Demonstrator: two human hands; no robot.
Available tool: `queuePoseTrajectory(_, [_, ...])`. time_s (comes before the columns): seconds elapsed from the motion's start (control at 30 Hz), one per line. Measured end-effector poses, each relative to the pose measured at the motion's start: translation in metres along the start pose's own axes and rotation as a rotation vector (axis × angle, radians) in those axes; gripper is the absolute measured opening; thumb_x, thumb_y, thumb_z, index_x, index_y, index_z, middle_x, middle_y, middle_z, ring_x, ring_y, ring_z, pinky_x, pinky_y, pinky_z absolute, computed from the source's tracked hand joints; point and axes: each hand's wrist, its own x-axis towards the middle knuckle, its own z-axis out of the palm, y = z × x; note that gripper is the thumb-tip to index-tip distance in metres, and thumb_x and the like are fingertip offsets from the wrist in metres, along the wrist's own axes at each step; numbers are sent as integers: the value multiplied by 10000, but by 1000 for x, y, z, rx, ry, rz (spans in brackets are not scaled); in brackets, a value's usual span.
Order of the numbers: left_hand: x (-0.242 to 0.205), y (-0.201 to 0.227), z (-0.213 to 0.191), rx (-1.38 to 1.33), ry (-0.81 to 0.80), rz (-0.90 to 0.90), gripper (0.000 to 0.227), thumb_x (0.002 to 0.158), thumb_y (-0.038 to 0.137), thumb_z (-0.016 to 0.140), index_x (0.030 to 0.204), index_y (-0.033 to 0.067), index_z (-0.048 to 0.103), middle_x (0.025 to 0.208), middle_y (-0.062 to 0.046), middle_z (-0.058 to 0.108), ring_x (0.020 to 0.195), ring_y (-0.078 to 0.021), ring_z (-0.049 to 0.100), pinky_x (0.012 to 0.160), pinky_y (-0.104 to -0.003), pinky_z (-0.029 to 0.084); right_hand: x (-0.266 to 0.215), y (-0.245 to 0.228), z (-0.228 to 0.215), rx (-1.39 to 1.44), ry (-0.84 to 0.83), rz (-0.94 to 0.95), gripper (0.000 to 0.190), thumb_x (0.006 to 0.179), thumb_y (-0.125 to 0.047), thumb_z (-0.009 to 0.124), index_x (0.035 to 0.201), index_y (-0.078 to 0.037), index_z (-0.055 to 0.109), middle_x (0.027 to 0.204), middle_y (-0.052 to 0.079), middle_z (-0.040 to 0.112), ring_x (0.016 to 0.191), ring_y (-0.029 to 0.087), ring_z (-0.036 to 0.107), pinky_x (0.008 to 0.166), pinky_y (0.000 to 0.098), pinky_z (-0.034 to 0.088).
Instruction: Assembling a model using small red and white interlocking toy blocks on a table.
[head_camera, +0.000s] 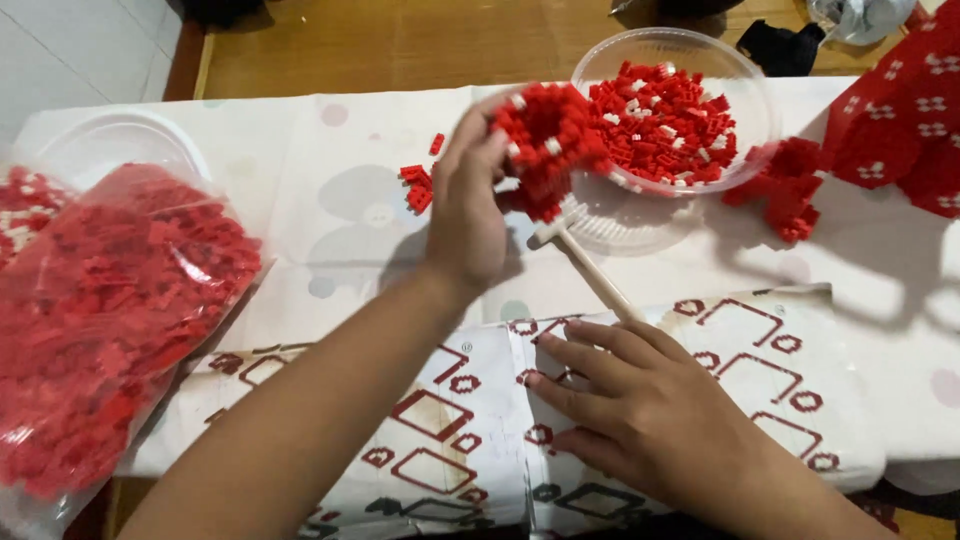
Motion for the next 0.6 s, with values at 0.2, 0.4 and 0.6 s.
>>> queuePoseTrajectory(0.2, [-1, -23, -11, -104, 10, 48, 462, 959, 255, 399, 1320, 48, 598, 1217, -206, 709, 1117, -289, 699, 909, -400, 617, 17, 22, -15, 57, -222, 27, 463, 904, -453, 720, 1315, -243, 688, 1396, 5, 620, 1218, 289, 575, 933, 478, 471])
queuePoseTrajectory(0.4, [6, -18, -19, -260, 11, 47, 429, 992, 206, 425, 1349, 23, 577, 1303, -187, 666, 1206, -283, 660, 971, -406, 600, 72, 81, -51, 464, -581, 337, 141, 849, -387, 761, 797, -322, 875, 1080, -156, 899, 786, 46, 889, 677, 258, 665])
queuePoseTrajectory(0.6, [1, 0, -22, -126, 42, -1, 463, 985, 262, 407, 1359, 39, 563, 1244, -193, 700, 1127, -291, 703, 851, -396, 636, 88, 78, -34, 469, -158, 278, 166, 881, -226, 719, 737, -146, 740, 586, -35, 692, 489, 106, 630, 509, 258, 476])
